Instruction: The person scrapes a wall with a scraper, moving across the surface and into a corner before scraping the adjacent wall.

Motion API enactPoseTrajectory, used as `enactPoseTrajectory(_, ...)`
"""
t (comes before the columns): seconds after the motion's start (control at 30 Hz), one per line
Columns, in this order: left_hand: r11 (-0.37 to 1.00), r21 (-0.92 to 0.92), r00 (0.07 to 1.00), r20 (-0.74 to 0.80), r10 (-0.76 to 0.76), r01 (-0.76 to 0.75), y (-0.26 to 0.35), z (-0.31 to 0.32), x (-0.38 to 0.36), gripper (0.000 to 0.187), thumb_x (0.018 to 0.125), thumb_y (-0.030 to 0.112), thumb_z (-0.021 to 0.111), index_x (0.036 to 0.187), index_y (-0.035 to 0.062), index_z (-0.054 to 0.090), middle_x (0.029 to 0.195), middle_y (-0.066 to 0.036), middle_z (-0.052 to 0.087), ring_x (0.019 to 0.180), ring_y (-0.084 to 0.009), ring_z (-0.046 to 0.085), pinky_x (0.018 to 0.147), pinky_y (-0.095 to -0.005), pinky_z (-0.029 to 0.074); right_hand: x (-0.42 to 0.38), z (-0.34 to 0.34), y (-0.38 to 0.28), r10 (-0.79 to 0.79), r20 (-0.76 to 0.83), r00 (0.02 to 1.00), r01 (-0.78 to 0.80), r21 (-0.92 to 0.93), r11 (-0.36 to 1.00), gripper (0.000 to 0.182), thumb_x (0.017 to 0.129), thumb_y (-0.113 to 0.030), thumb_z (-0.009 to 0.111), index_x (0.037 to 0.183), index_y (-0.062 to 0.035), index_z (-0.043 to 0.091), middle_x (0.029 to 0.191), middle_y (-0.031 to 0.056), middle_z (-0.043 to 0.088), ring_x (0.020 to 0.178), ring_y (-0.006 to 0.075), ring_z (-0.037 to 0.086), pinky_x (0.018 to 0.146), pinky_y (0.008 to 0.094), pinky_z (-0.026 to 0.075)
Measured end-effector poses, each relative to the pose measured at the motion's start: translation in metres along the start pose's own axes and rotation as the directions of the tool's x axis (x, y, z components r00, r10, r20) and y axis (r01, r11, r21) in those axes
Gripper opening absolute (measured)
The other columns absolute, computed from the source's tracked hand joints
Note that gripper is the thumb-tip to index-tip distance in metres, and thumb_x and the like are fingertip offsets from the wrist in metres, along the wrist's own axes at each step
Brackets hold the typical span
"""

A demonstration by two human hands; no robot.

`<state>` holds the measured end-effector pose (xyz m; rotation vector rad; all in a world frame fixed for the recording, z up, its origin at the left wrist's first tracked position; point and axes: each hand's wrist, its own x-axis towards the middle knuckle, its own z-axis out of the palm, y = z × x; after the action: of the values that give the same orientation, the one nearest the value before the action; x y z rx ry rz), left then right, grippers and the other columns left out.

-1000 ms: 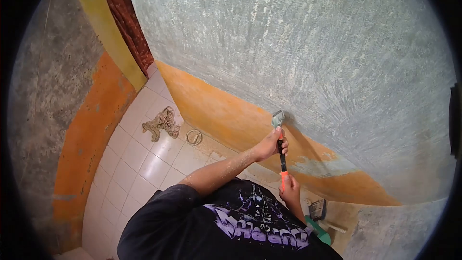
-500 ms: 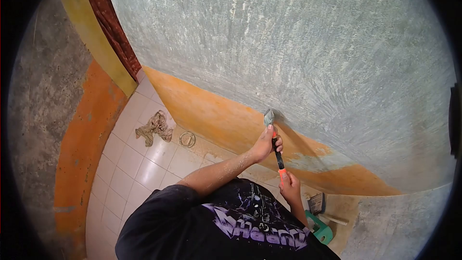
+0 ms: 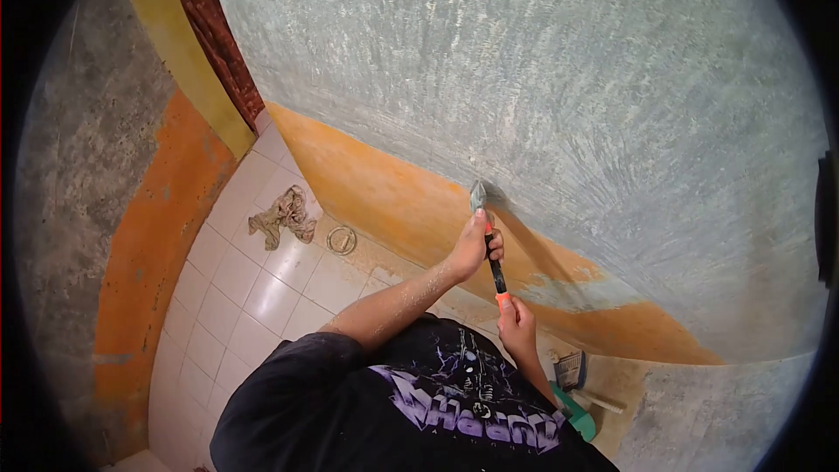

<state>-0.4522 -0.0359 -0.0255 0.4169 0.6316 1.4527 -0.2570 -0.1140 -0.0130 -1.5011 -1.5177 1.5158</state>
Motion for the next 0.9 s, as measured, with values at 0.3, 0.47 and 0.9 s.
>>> enactPoseTrajectory(0.3, 0.993, -0.076, 0.981, -0.178, 0.080, -0.094, 0.050, -0.046, 0.007, 0.046, 0.101, 0.061, 0.026, 0.092, 0.0174, 0.035, 0.064, 0.001, 0.032, 0.054, -0.0143, 0.035, 0.060, -0.0344, 0.041, 0.041, 0.051, -0.029, -0.083, 0.038, 0.996, 0.087, -0.130, 0.988, 0.039, 0.097, -0.038, 0.060, 0.101, 0.0007, 0.065, 0.060, -0.0043, 0.048, 0.053, 0.0057, 0.044, 0.050, 0.0248, 0.035)
enactPoseTrajectory(0.47, 0.992, -0.102, 0.984, -0.169, 0.049, -0.067, 0.089, -0.073, -0.002, 0.045, 0.102, 0.060, 0.027, 0.092, 0.0176, 0.036, 0.066, 0.002, 0.033, 0.057, -0.0146, 0.037, 0.064, -0.0358, 0.041, 0.049, 0.088, -0.043, -0.096, 0.107, 0.990, 0.106, -0.094, 0.990, 0.037, 0.098, -0.036, 0.059, 0.100, -0.0002, 0.064, 0.058, -0.0038, 0.048, 0.051, 0.0054, 0.044, 0.048, 0.0249, 0.034)
enactPoseTrajectory(0.9, 0.993, -0.010, 0.992, 0.055, -0.117, 0.117, 0.044, -0.033, -0.020, 0.043, 0.102, 0.059, 0.029, 0.092, 0.0170, 0.035, 0.071, -0.002, 0.039, 0.063, -0.0175, 0.045, 0.067, -0.0385, 0.047, -0.004, 0.053, 0.003, 0.052, 0.076, 0.996, -0.064, 0.177, 0.982, 0.031, 0.102, -0.035, 0.053, 0.109, -0.0047, 0.057, 0.055, -0.0024, 0.043, 0.038, 0.0053, 0.036, 0.035, 0.0225, 0.028)
